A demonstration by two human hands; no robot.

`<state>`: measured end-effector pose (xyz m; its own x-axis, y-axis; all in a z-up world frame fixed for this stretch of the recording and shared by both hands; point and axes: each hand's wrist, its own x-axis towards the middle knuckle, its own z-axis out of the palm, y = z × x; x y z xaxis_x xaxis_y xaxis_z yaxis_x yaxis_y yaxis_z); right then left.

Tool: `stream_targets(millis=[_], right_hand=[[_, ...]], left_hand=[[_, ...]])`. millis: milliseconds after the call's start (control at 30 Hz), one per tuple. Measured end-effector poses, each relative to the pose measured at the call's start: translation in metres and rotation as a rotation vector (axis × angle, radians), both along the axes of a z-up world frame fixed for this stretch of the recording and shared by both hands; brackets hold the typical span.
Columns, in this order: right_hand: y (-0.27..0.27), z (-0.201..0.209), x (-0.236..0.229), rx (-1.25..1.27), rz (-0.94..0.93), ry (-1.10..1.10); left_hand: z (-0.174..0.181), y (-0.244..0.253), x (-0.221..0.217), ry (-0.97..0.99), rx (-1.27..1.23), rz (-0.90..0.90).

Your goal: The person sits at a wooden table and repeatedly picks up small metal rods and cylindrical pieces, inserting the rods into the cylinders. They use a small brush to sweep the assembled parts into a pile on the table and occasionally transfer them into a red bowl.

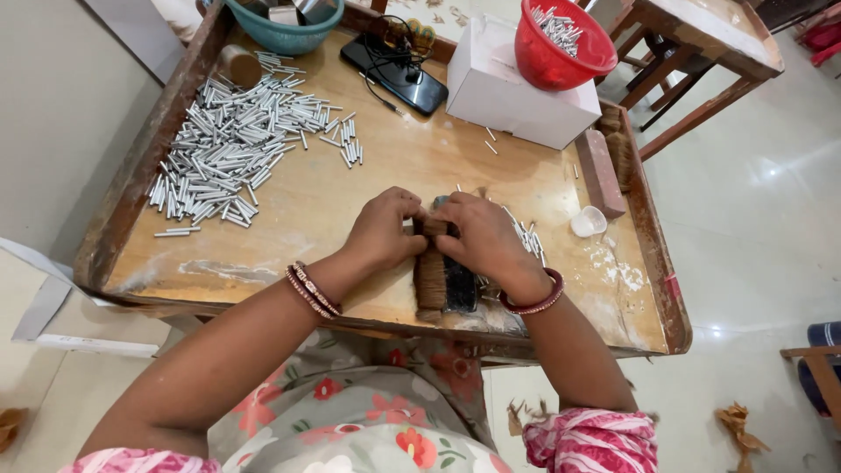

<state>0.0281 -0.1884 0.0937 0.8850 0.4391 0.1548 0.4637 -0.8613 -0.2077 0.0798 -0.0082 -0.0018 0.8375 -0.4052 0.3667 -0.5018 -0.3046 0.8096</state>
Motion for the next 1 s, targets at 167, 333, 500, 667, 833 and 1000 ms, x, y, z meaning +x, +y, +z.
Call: stream_targets(millis=[167, 333, 500, 667, 833, 1000], right_hand=[[-0.011, 0.007, -0.003, 0.130, 0.046, -0.115], [-0.007, 0.050, 0.005, 0.393, -0.166, -0.111], [-0.008, 0.019, 0.056, 0.321, -0.160, -0.080], [-0.007, -0.006, 0.086, 0.023, -0.035, -0.047], [-0.025, -0.007, 0.074, -0.008, -0.007, 0.046], [-0.013, 0.003, 0.022, -0.071, -0.061, -0.094]], left_hand=[[0.006, 0.004, -0.007, -0.007, 0.005, -0.006], [0.025, 0.004, -0.015, 0.232, -0.165, -0.034], [-0.008, -0.020, 0.008, 0.467, -0.640, -0.033], [0.007, -0.042, 0.006, 0.583, -0.947, -0.065], [0.009, -0.050, 0.010, 0.608, -0.969, -0.164], [0.007, -0.051, 0.011, 0.585, -0.961, -0.190]])
